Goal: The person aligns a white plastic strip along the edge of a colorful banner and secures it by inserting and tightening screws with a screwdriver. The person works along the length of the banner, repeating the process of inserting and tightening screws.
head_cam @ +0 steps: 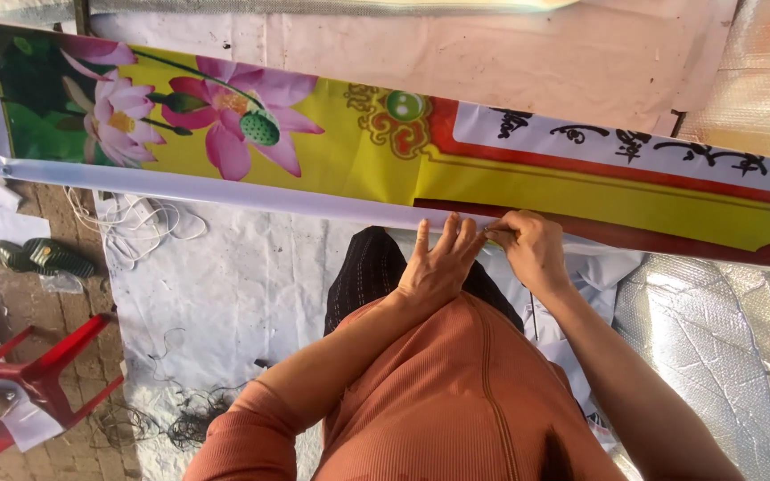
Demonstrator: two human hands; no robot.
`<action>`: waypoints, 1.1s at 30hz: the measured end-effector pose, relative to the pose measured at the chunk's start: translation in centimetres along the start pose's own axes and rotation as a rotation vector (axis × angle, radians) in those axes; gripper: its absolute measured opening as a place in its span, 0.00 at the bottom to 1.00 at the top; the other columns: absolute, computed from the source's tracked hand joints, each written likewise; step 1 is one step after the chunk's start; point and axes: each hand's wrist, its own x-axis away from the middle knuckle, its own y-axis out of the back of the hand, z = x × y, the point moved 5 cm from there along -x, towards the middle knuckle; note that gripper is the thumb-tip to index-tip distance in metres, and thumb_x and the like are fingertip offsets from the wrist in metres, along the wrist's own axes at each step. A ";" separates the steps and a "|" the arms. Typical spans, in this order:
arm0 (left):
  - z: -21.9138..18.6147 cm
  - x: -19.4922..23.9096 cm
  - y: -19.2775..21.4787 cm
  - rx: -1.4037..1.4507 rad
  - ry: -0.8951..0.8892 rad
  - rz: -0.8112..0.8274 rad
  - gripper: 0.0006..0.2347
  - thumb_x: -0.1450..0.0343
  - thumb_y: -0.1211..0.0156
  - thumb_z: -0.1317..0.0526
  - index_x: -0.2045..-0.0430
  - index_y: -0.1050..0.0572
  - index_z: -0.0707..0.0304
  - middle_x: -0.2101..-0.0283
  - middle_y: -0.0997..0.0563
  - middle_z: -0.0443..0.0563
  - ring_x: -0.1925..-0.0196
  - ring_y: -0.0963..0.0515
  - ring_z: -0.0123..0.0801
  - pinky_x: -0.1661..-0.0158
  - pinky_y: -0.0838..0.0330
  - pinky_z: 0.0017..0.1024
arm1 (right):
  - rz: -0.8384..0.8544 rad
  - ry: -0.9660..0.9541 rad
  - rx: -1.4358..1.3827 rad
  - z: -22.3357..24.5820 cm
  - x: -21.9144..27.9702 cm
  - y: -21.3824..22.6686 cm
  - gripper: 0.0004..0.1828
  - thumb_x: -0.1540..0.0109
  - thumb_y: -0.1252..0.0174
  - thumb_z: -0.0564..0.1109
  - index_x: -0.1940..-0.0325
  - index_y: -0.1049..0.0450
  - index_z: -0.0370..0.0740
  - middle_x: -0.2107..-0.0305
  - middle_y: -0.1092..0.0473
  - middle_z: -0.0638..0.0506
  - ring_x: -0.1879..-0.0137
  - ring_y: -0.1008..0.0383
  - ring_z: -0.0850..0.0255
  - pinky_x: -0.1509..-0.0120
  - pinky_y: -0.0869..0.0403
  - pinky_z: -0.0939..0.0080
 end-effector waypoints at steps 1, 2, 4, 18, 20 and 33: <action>0.1 0.0 0.0 0.001 0.002 0.003 0.23 0.30 0.47 0.59 0.36 0.31 0.50 0.41 0.32 0.56 0.32 0.32 0.50 0.40 0.30 0.59 | 0.004 -0.001 -0.001 0.2 -0.1 0.1 0.05 0.37 0.30 0.47 0.66 0.18 0.48 0.76 0.24 0.51 0.66 0.22 0.49 0.60 0.23 0.58; 0.1 -0.1 0.1 0.005 0.002 0.003 0.23 0.30 0.48 0.60 0.36 0.31 0.51 0.41 0.32 0.56 0.32 0.32 0.50 0.40 0.30 0.60 | 0.014 -0.018 -0.009 0.2 -0.2 0.2 0.05 0.38 0.30 0.47 0.66 0.18 0.48 0.77 0.23 0.51 0.65 0.21 0.49 0.60 0.23 0.57; 0.0 0.2 0.2 0.012 -0.002 0.007 0.23 0.30 0.49 0.61 0.36 0.32 0.52 0.41 0.33 0.57 0.31 0.32 0.51 0.40 0.29 0.60 | 0.024 -0.042 -0.022 0.1 -0.2 0.1 0.04 0.38 0.29 0.46 0.66 0.18 0.48 0.77 0.23 0.50 0.65 0.21 0.48 0.61 0.23 0.56; 2.5 -3.0 2.3 0.320 0.184 -0.326 0.04 0.27 0.42 0.61 0.72 0.25 0.47 0.70 0.25 0.40 0.63 0.18 0.36 0.48 0.25 0.35 | 0.105 -0.062 0.049 -0.2 -0.5 0.5 0.10 0.43 0.28 0.51 0.64 0.17 0.45 0.73 0.20 0.43 0.61 0.20 0.40 0.55 0.23 0.48; 2.2 -3.1 1.2 0.349 0.174 -0.369 0.04 0.26 0.42 0.59 0.72 0.24 0.45 0.69 0.24 0.39 0.63 0.19 0.35 0.47 0.26 0.35 | 0.093 -0.072 0.046 -0.6 -0.6 0.4 0.08 0.42 0.29 0.50 0.63 0.16 0.46 0.72 0.20 0.44 0.60 0.19 0.41 0.54 0.22 0.49; 2.8 -4.3 0.5 0.621 0.198 -0.340 0.04 0.35 0.30 0.58 0.76 0.21 0.45 0.67 0.23 0.39 0.60 0.27 0.36 0.50 0.35 0.35 | 0.067 -0.240 -0.031 -1.7 -0.1 1.9 0.29 0.43 0.29 0.64 0.46 0.23 0.46 0.62 0.20 0.44 0.52 0.20 0.43 0.48 0.22 0.46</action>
